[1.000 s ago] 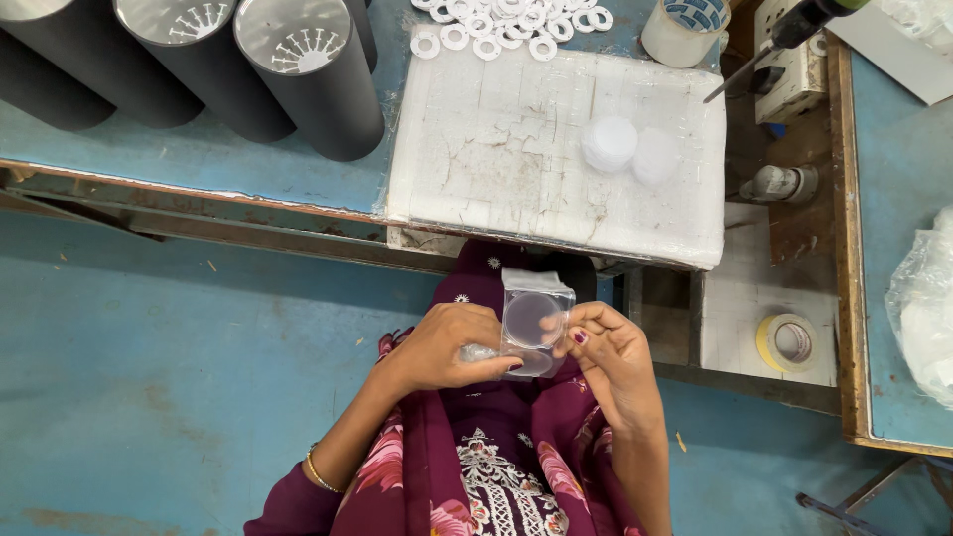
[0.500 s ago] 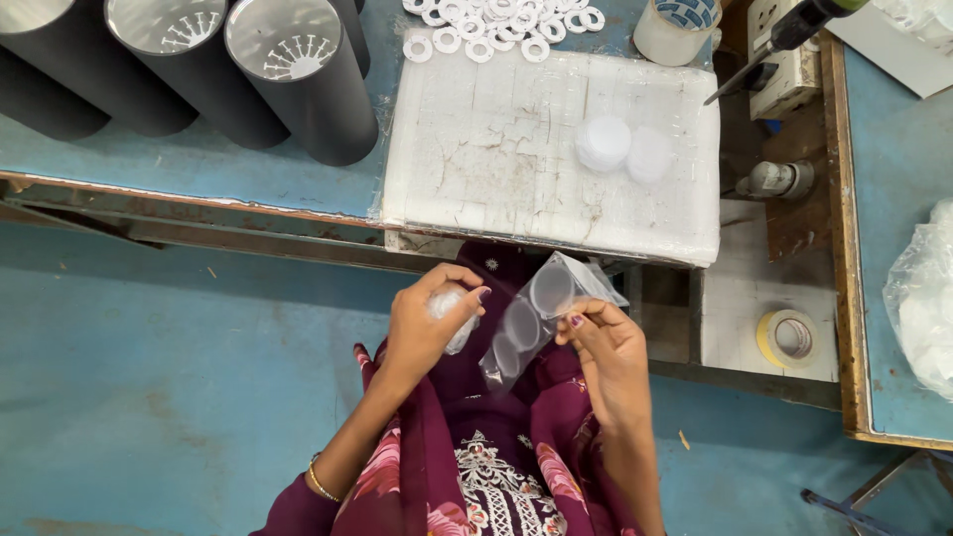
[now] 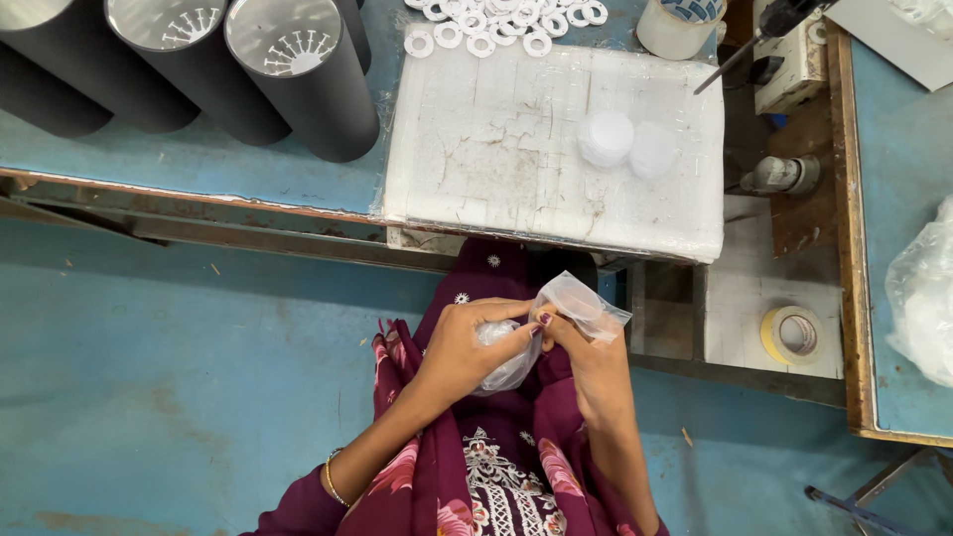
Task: The person sits at a factory workbench and packs white plastic caps and small plastic components into clear plastic bags one at a time, sealing each bag and placing the filled bags on the bench and into a cardboard box.
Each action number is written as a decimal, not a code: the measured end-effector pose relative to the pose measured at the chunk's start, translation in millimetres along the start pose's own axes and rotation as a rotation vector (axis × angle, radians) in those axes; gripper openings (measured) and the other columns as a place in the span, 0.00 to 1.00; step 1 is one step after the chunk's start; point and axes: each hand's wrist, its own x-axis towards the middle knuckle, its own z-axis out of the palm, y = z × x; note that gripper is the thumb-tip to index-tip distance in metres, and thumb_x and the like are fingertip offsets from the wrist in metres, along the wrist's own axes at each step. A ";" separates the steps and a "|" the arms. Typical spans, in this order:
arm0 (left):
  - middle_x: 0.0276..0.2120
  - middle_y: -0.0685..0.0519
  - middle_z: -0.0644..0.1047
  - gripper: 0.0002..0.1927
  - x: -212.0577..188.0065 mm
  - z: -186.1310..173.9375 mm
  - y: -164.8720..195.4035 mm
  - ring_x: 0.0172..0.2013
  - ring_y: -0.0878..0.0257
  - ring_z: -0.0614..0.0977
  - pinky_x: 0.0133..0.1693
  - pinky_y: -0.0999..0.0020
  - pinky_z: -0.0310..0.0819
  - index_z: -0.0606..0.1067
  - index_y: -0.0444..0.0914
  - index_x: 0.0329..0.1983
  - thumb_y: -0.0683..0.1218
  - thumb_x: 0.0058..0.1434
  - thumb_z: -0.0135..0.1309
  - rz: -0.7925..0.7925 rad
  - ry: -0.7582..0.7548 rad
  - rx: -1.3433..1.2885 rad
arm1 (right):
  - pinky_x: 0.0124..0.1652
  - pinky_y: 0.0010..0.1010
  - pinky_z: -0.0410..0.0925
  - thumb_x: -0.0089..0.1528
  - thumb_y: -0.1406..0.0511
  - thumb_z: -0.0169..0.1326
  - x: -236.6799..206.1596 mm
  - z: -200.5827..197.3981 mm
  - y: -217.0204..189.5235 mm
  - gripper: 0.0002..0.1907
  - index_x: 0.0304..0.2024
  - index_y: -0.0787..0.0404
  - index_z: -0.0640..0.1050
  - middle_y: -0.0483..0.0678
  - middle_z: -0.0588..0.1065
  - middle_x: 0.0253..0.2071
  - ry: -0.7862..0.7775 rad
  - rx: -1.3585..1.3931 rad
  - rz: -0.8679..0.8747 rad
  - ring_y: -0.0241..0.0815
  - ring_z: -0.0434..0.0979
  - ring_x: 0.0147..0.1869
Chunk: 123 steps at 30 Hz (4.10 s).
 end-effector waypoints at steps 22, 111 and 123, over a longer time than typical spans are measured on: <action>0.30 0.50 0.83 0.09 -9.0 6.3 6.3 0.31 0.52 0.85 0.33 0.61 0.77 0.83 0.41 0.33 0.49 0.55 0.59 -0.117 0.225 0.313 | 0.34 0.25 0.68 0.61 0.74 0.57 -4.0 13.0 39.5 0.02 0.37 0.68 0.78 0.44 0.76 0.32 0.102 -0.134 -0.015 0.32 0.73 0.33; 0.28 0.46 0.82 0.09 4.9 16.3 -90.7 0.30 0.63 0.83 0.35 0.67 0.76 0.78 0.33 0.33 0.45 0.57 0.57 -0.298 -0.167 -0.152 | 0.48 0.31 0.70 0.59 0.71 0.57 -5.2 -7.3 22.2 0.12 0.46 0.66 0.79 0.52 0.76 0.43 -0.094 -0.645 -0.397 0.46 0.78 0.47; 0.35 0.44 0.83 0.21 -25.2 16.6 -157.8 0.40 0.47 0.86 0.46 0.55 0.78 0.84 0.41 0.37 0.61 0.52 0.58 -0.556 -0.357 0.547 | 0.44 0.45 0.71 0.50 0.73 0.57 -22.5 -1.0 105.3 0.27 0.54 0.58 0.79 0.54 0.76 0.42 -0.309 -1.230 -0.208 0.57 0.77 0.47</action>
